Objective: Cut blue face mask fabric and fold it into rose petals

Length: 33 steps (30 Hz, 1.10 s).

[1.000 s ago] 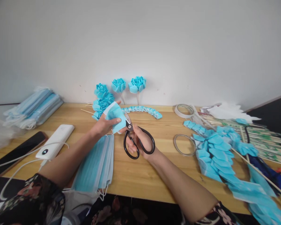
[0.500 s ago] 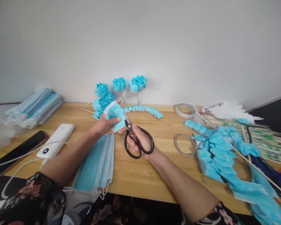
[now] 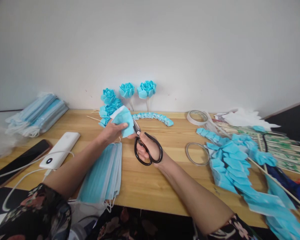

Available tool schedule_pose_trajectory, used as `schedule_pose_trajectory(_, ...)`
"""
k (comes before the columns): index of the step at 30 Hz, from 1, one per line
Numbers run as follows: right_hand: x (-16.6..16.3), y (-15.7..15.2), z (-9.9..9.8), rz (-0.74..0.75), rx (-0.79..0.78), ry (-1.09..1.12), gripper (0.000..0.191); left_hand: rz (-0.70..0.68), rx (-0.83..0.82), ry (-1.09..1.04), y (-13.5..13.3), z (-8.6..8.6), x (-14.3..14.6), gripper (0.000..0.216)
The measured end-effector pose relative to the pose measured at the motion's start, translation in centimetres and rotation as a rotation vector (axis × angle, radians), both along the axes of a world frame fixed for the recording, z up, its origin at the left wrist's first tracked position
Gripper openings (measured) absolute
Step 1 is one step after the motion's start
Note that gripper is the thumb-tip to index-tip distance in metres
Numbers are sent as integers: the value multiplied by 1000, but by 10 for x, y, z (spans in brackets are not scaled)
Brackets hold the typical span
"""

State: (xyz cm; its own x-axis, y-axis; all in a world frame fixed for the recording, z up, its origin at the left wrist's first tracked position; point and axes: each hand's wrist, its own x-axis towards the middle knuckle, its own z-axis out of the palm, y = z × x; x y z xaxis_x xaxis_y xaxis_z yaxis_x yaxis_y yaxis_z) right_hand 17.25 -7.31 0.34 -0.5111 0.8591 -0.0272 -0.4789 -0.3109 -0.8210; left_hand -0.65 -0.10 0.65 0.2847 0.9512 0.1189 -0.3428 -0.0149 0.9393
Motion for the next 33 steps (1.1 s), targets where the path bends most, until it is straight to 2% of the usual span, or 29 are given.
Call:
schedule_pose_trajectory(4, 1, 2, -2, -47, 57, -51, 47, 42, -23, -4, 5, -8, 1, 51)
schedule_pose_trajectory(8, 1, 3, -9, -48, 137, -125, 46, 134, -48, -45, 6, -7, 3, 41)
schedule_pose_trajectory(13, 0, 4, -16, -3, 173, -127, 60, 205, -55, -69, 5, -4, 4, 41)
schedule_pose_trajectory(20, -1, 3, -17, 101, 175, -42, 71, 221, -31, -15, 7, -12, 1, 38)
schedule_pose_trajectory(26, 3, 4, -12, 113, 197, -82, 66, 191, -43, -29, 9, -15, 1, 40)
schedule_pose_trajectory(33, 4, 2, 1, 93, 203, -106, 70, 169, -48, -49, 8, -16, 3, 37)
